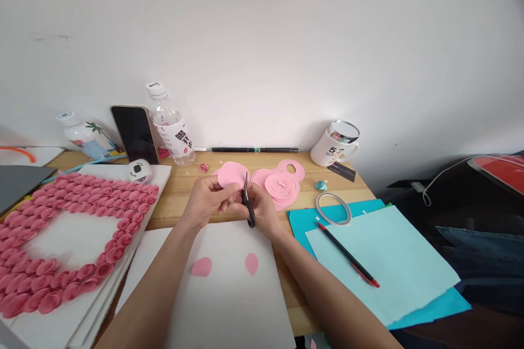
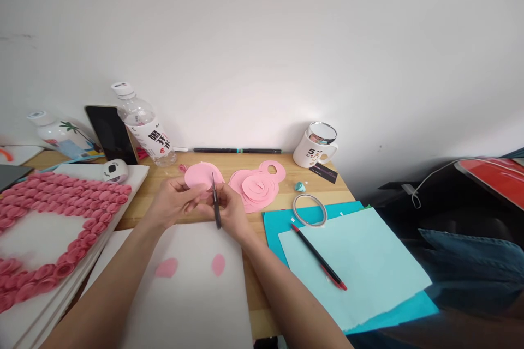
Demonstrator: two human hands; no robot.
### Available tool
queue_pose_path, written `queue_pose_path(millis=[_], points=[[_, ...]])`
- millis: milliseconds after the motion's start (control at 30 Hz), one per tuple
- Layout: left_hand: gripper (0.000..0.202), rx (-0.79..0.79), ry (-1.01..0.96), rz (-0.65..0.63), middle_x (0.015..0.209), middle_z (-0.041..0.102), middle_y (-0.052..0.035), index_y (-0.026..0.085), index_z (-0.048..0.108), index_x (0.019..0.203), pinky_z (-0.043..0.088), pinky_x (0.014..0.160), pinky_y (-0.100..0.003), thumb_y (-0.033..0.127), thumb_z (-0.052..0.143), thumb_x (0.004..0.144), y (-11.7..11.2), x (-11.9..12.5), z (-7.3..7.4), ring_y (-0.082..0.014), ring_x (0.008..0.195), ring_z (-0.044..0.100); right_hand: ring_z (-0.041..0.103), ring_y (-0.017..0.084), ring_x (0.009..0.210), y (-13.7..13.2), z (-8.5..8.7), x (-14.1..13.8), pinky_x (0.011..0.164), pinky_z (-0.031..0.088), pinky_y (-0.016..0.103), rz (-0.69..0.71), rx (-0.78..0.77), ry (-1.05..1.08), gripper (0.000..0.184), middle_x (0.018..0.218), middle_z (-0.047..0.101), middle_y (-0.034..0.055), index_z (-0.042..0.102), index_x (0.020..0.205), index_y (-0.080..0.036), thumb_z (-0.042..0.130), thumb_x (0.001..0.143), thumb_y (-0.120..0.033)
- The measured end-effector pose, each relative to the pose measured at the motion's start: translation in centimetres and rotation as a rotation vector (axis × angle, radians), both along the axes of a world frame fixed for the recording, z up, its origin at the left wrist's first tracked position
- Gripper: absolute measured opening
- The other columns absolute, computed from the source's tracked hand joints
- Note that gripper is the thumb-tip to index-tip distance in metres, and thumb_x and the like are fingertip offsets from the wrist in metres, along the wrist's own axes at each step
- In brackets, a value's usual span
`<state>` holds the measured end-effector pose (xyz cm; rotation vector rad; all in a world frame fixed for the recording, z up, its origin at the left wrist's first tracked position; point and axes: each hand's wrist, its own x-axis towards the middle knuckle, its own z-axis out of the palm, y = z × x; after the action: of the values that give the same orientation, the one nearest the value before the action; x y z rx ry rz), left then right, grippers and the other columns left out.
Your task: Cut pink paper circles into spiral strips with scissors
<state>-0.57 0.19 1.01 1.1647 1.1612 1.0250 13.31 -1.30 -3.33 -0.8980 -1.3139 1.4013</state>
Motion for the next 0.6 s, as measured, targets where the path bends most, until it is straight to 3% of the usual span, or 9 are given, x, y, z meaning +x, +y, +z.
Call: queue_pose_path(millis=[333,600], points=[[0.018,0.025,0.001,-0.006,0.041,0.046,0.0054,0.014,0.06,0.058,0.027,0.034,-0.018,0.028,0.067,0.066,0.12,-0.21,-0.23,-0.0035,0.034,0.036,0.031,0.006,0.049,-0.25,0.76,-0.06,0.046,0.026,0.021,0.001,-0.011,-0.013,0.044,0.057,0.04,-0.0068,0.05,0.079,-0.018,0.074,0.058,-0.048],[0.018,0.038,-0.015,0.002,0.044,0.051,0.004,0.013,0.06,0.061,0.028,0.034,-0.018,0.028,0.068,0.066,0.17,-0.31,-0.23,-0.0036,0.035,0.038,0.03,0.006,0.049,-0.17,0.95,-0.07,0.046,0.024,0.021,0.014,-0.038,0.019,0.044,0.056,0.039,-0.0069,0.046,0.073,-0.018,0.074,0.056,-0.047]])
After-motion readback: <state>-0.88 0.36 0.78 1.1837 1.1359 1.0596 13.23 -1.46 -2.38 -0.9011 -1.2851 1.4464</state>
